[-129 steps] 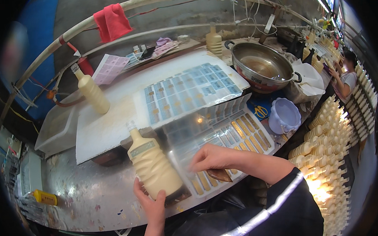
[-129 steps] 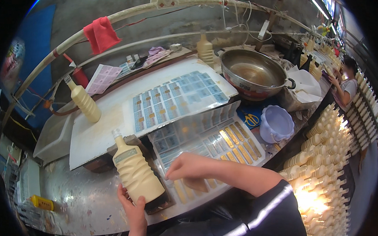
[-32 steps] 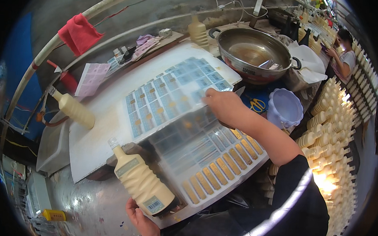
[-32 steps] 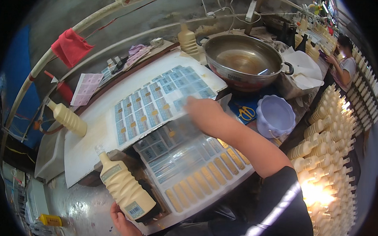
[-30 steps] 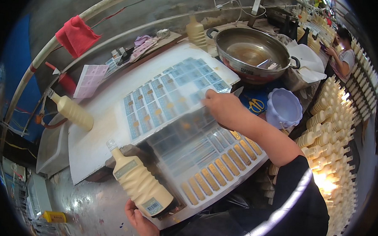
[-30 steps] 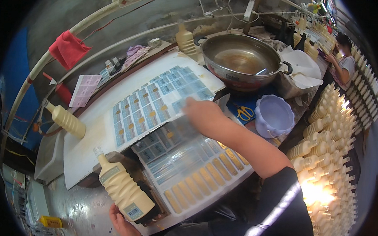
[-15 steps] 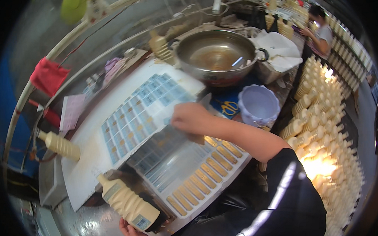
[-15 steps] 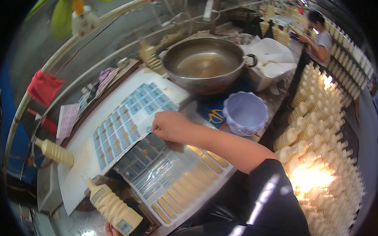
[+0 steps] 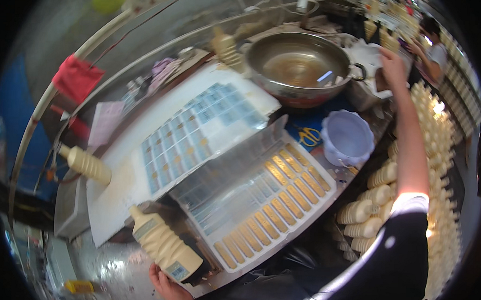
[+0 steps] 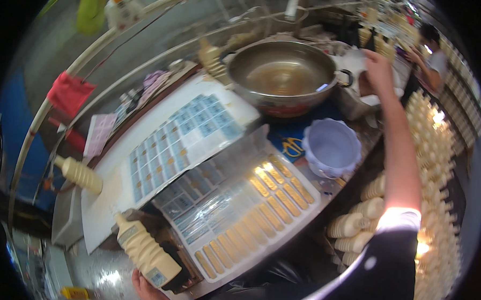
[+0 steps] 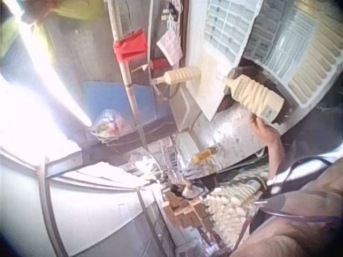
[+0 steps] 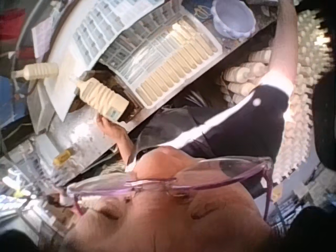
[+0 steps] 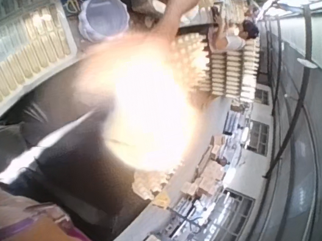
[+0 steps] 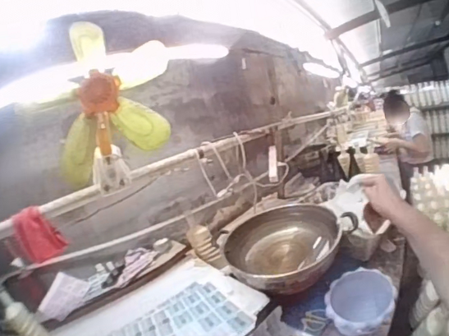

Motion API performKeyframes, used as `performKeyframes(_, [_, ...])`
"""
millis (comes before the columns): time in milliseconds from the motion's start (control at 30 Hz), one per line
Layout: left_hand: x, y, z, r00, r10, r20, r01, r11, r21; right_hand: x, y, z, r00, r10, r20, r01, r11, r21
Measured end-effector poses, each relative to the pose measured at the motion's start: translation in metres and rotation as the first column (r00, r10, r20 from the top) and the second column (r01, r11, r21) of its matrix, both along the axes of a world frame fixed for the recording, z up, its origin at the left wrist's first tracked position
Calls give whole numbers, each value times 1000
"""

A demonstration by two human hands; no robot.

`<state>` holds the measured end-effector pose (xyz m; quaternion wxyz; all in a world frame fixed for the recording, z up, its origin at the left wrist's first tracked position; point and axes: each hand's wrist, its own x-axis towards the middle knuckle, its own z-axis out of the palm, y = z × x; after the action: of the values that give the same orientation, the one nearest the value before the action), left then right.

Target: The person applies adhesive labels to cream-colored plastic bottles. They peel labels from a sheet, position them on the bottle body, and smooth them down by hand. Finished bottles are placed into a nearby tray.

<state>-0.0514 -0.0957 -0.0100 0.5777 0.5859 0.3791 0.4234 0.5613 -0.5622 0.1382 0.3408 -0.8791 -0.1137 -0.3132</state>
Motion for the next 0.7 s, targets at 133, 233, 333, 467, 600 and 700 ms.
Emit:
performKeyframes(133, [-19, 3, -20, 991, 1, 137, 15, 993, -116, 42, -60, -46, 930, -349, 120, 362, 804, -471])
performKeyframes(233, [-12, 1, -25, 987, -7, 163, 29, 990, -135, 83, -135, -79, 865, -421, -273, 84, 658, -748])
performKeyframes(333, [-15, -7, -16, 989, 30, 144, -15, 994, -108, 89, -109, -98, 793, -398, -461, -52, 709, -703])
performKeyframes(467, [-12, -2, -18, 988, 2, 154, 18, 992, -125, 65, -122, -99, 926, -330, -183, 172, 802, -572])
performKeyframes(600, [-16, -1, -23, 985, -20, 172, 41, 992, -117, 32, -100, -70, 900, -431, -64, 300, 719, -627])
performKeyframes(700, [-22, -4, -23, 981, -7, 195, 29, 993, -111, 7, -57, -40, 923, -382, 36, 336, 759, -557])
